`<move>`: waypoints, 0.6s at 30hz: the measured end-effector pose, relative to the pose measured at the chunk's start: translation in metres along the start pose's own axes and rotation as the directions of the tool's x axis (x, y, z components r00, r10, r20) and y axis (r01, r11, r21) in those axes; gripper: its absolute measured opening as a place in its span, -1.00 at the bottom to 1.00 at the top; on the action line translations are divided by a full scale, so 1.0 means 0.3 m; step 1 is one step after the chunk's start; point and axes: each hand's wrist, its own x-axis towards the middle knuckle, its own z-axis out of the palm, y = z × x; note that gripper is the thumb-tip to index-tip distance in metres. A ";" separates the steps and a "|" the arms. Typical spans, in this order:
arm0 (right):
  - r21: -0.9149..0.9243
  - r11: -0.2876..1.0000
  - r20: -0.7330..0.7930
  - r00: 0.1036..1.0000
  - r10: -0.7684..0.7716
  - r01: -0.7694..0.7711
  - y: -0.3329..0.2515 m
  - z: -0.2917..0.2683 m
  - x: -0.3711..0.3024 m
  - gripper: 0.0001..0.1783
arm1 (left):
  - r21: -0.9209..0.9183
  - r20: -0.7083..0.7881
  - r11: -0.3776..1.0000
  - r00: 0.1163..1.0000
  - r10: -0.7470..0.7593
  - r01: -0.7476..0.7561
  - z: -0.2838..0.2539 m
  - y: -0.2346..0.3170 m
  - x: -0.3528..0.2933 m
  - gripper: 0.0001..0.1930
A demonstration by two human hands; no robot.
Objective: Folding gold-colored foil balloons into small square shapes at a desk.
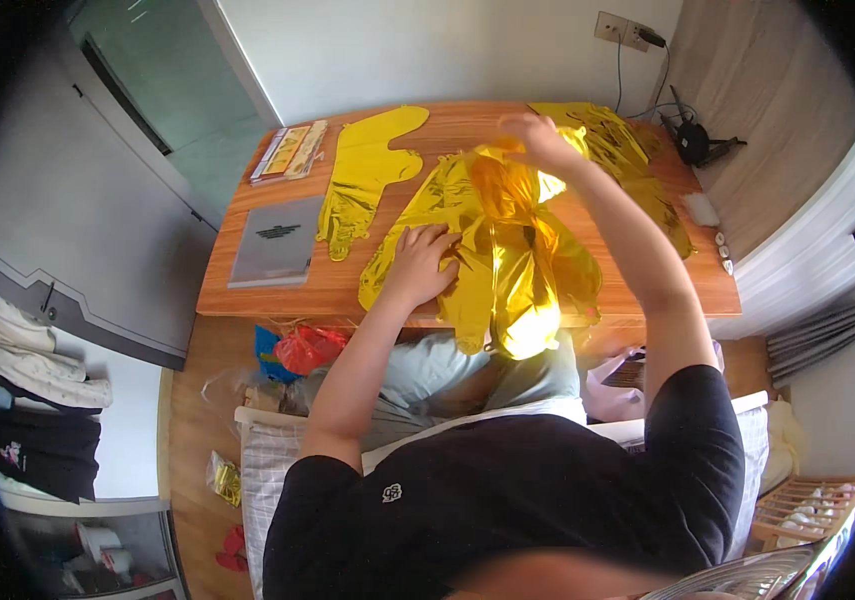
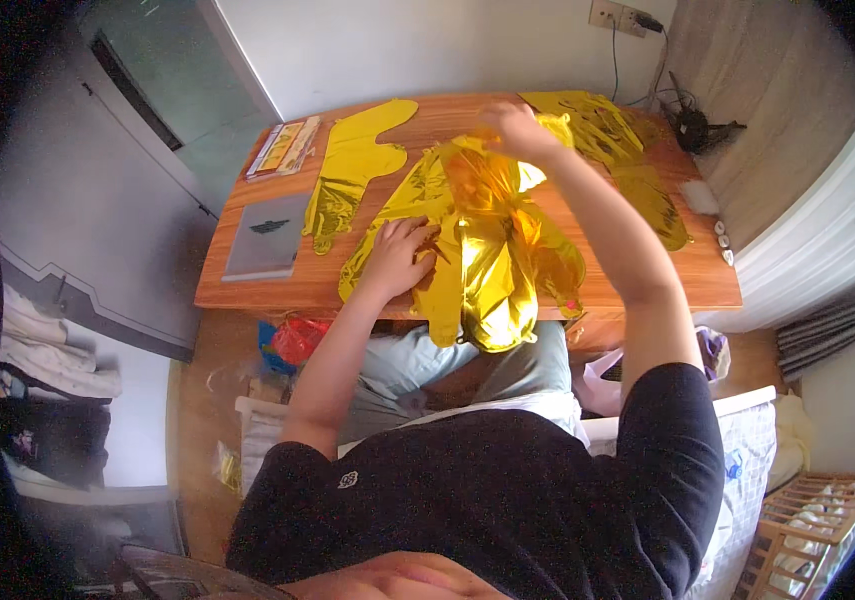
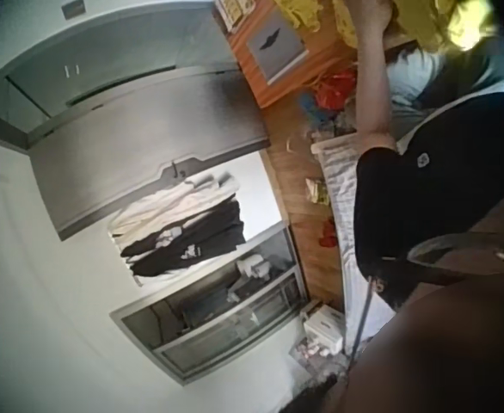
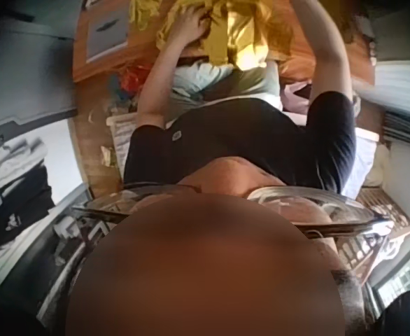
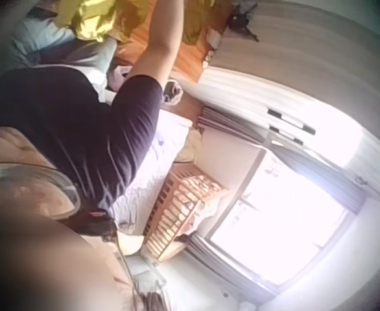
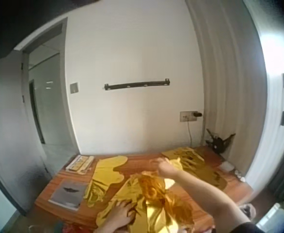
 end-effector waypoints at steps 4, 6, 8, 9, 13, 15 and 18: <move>-0.312 0.910 0.296 0.882 0.366 -0.273 -0.123 0.153 -0.025 -0.56 | 0.050 -0.043 0.999 0.999 0.015 -0.013 0.004 -0.034 -0.033 -0.52; -0.228 0.877 0.529 0.702 0.477 -0.424 -0.223 0.144 -0.034 -0.51 | 0.054 -0.055 0.999 0.998 0.004 -0.001 0.001 -0.047 -0.054 -0.52; -0.101 0.855 0.658 0.610 0.441 -0.509 -0.294 0.113 -0.073 -0.37 | 0.039 -0.065 0.999 0.998 0.008 -0.006 -0.003 -0.043 -0.055 -0.53; -0.104 0.852 0.657 0.607 0.447 -0.514 -0.315 0.110 -0.096 -0.37 | 0.036 -0.062 0.999 0.998 0.013 -0.011 -0.005 -0.038 -0.050 -0.53; -0.059 0.927 0.518 0.783 0.345 -0.370 -0.317 0.163 -0.150 -0.30 | 0.014 -0.046 1.000 0.999 0.029 -0.028 -0.001 -0.039 -0.030 -0.42; -0.025 0.937 0.449 0.833 0.322 -0.349 -0.312 0.203 -0.138 -0.29 | 0.000 -0.068 1.000 0.997 0.022 -0.022 0.002 -0.040 -0.031 -0.36; -0.024 0.927 0.461 0.818 0.343 -0.375 -0.309 0.259 -0.096 -0.24 | 0.018 -0.080 1.000 0.997 -0.023 0.025 -0.010 -0.025 -0.035 -0.24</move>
